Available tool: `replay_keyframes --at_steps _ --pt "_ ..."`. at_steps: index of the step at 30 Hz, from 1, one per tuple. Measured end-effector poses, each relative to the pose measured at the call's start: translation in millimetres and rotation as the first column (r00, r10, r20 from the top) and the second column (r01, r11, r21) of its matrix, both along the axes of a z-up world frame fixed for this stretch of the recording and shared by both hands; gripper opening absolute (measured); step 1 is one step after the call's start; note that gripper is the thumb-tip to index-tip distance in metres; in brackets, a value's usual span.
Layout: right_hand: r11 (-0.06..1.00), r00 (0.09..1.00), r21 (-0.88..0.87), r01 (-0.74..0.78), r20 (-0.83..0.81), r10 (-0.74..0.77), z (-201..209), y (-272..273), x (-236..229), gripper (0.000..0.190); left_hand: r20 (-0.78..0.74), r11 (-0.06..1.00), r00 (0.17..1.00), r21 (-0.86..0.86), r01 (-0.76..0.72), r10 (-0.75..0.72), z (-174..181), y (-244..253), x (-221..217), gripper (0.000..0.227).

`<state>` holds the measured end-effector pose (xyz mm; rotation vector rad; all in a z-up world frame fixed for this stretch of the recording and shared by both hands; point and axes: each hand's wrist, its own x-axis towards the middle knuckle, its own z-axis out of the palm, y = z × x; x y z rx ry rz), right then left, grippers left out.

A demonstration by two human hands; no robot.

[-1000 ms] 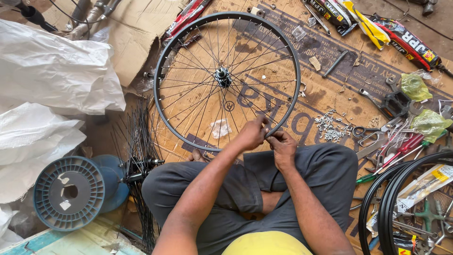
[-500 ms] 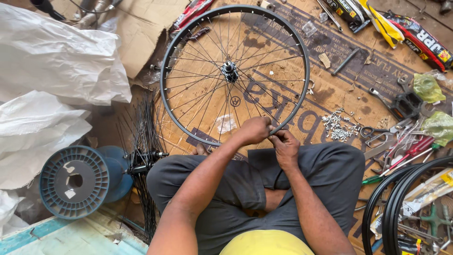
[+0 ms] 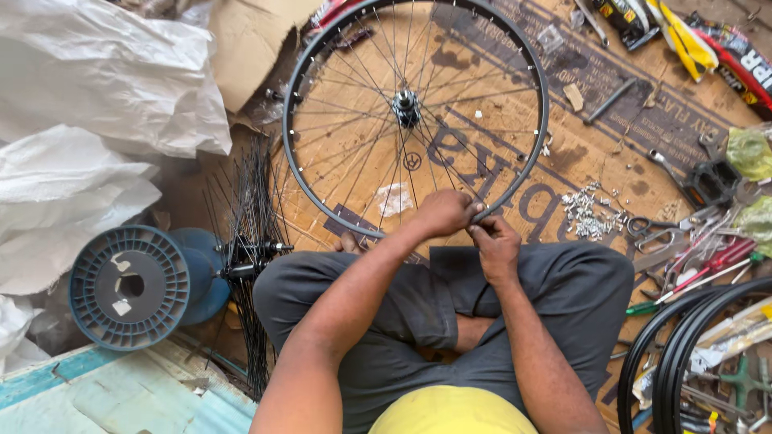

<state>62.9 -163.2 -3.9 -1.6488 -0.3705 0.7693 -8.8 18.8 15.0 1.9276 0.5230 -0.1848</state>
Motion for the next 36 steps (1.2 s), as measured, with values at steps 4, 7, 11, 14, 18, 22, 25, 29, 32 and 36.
replay_keyframes --at_steps 4,7,11,14,18,22,25,29,32,36 --pt "1.000 1.000 0.022 0.020 -0.022 -0.020 -3 -2 2 0.006 0.125 0.978 0.986 -0.161 0.129 -0.110 -7 4 5 0.030" --pt "0.999 0.998 0.044 0.001 -0.059 0.001 0 1 3 0.006 -0.043 1.000 0.999 0.031 -0.003 0.005 -9 -2 7 0.032" --pt "0.999 0.999 0.051 0.003 -0.041 -0.001 1 0 1 0.005 0.008 1.000 1.000 0.017 0.010 -0.010 -13 -5 3 0.038" --pt "0.999 0.999 0.042 0.024 -0.031 -0.023 2 2 2 0.005 0.069 0.993 0.996 -0.090 0.071 -0.065 -11 4 5 0.033" --pt "0.998 0.991 0.066 0.019 -0.131 -0.010 6 7 5 0.008 -0.009 0.999 1.000 0.034 0.022 -0.022 2 -5 4 0.036" --pt "0.998 0.992 0.070 -0.006 -0.129 0.015 8 5 7 0.009 -0.042 0.997 0.999 -0.063 -0.035 0.033 -1 1 2 0.037" --pt "1.000 0.998 0.013 -0.004 -0.058 0.005 9 2 8 0.010 0.106 0.983 0.987 -0.129 0.131 -0.117 -7 10 7 0.032" --pt "0.999 0.997 0.032 -0.026 -0.076 0.028 10 6 7 0.007 0.090 0.999 0.995 0.041 0.029 -0.033 -8 2 3 0.033" --pt "0.998 0.997 -0.017 -0.063 -0.044 0.062 12 5 8 0.008 0.018 0.998 0.999 0.048 -0.039 0.039 -7 -7 2 0.041" --pt "0.997 0.996 -0.008 -0.079 -0.043 0.079 11 3 10 0.007 0.067 0.993 0.994 -0.078 0.090 -0.085 -13 7 5 0.037"
